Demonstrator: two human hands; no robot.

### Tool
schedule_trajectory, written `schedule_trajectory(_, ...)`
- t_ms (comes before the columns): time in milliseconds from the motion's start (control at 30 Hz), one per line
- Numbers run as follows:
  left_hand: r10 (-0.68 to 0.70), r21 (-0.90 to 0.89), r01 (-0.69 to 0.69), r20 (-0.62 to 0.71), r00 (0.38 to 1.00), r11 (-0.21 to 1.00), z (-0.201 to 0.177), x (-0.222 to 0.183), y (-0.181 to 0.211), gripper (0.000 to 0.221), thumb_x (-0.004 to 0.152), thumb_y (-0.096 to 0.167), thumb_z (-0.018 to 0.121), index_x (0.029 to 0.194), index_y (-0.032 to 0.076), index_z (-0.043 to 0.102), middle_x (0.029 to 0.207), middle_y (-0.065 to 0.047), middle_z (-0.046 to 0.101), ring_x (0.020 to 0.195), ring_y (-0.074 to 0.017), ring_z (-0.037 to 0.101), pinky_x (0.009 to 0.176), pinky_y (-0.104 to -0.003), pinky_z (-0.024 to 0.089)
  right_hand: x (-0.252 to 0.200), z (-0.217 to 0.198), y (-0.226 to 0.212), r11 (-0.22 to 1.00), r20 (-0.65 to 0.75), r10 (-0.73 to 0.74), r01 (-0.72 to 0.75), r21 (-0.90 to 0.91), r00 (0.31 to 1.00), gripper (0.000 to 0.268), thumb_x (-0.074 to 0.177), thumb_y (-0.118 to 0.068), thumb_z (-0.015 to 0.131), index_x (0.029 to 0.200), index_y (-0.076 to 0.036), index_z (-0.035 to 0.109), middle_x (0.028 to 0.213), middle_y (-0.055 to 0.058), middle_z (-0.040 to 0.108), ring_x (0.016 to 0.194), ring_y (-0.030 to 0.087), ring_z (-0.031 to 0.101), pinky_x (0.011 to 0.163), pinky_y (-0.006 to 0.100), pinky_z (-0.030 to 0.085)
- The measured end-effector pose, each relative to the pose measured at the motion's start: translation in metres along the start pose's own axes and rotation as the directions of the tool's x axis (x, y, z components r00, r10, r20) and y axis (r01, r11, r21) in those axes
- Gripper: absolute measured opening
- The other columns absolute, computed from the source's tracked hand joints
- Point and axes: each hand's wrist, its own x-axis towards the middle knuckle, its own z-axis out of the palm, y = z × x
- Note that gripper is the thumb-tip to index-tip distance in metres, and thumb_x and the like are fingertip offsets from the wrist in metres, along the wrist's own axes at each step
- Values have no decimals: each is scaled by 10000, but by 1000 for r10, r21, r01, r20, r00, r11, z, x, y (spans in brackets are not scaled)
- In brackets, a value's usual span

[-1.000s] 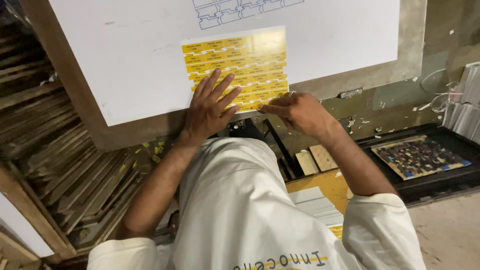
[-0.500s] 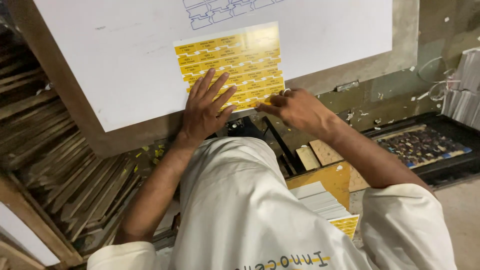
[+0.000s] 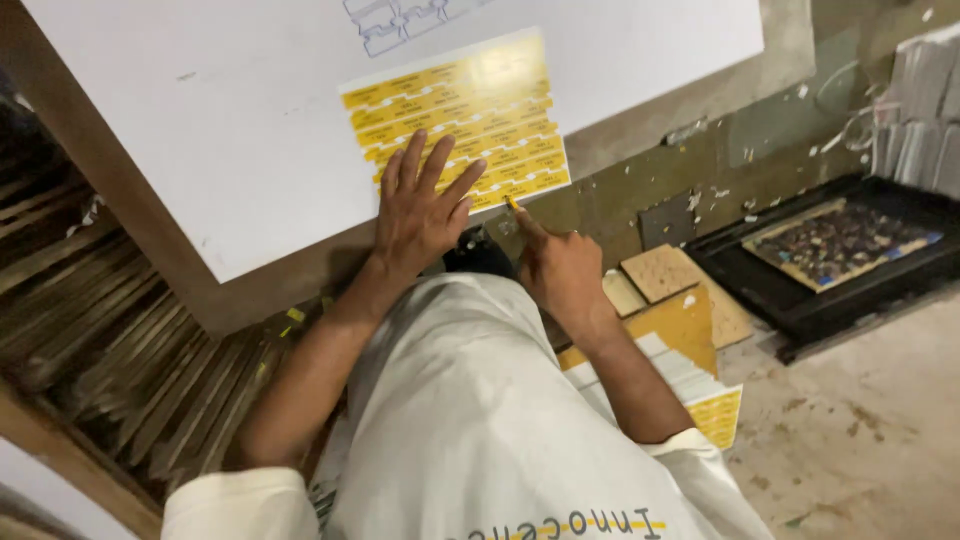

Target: Aligning, marking, and trimming product labels on a work surface.

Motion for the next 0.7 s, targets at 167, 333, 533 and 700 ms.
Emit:
schedule_trajectory(167,40,4,-40,24,999,999,9,1,0,589,923,274,737,1491,269,581,1563,-133,432,1490,-388,329,1159,-587,286,-31,1,-17,988,-92,127,-117,103,988,454,778,-184,720,1230,-202,740,747,153,715,647,367,688,623,476,568)
schedule_trajectory(333,37,123,-43,56,998,991,3,-7,4,583,937,284,719,1503,288,577,1566,-103,449,1503,-360,326,1163,-557,297,-41,24,-39,957,-309,197,-114,267,930,462,844,-167,675,1305,-141,697,772,105,743,650,349,687,596,458,560)
schedule_trajectory(533,-30,112,33,-30,999,993,5,0,-1,550,976,317,714,1506,270,577,1549,-127,426,1467,-377,309,1091,-566,308,-23,37,-49,952,-365,288,-223,210,885,392,905,-150,687,1293,-194,726,714,149,699,634,354,690,569,472,528)
schedule_trajectory(700,-31,121,36,-45,999,992,5,-1,-2,548,967,331,715,1496,280,583,1545,-119,421,1463,-370,310,1099,-567,305,-13,44,-53,948,-374,285,-202,247,882,434,874,-145,694,1303,-211,710,746,107,720,654,338,701,602,461,548)
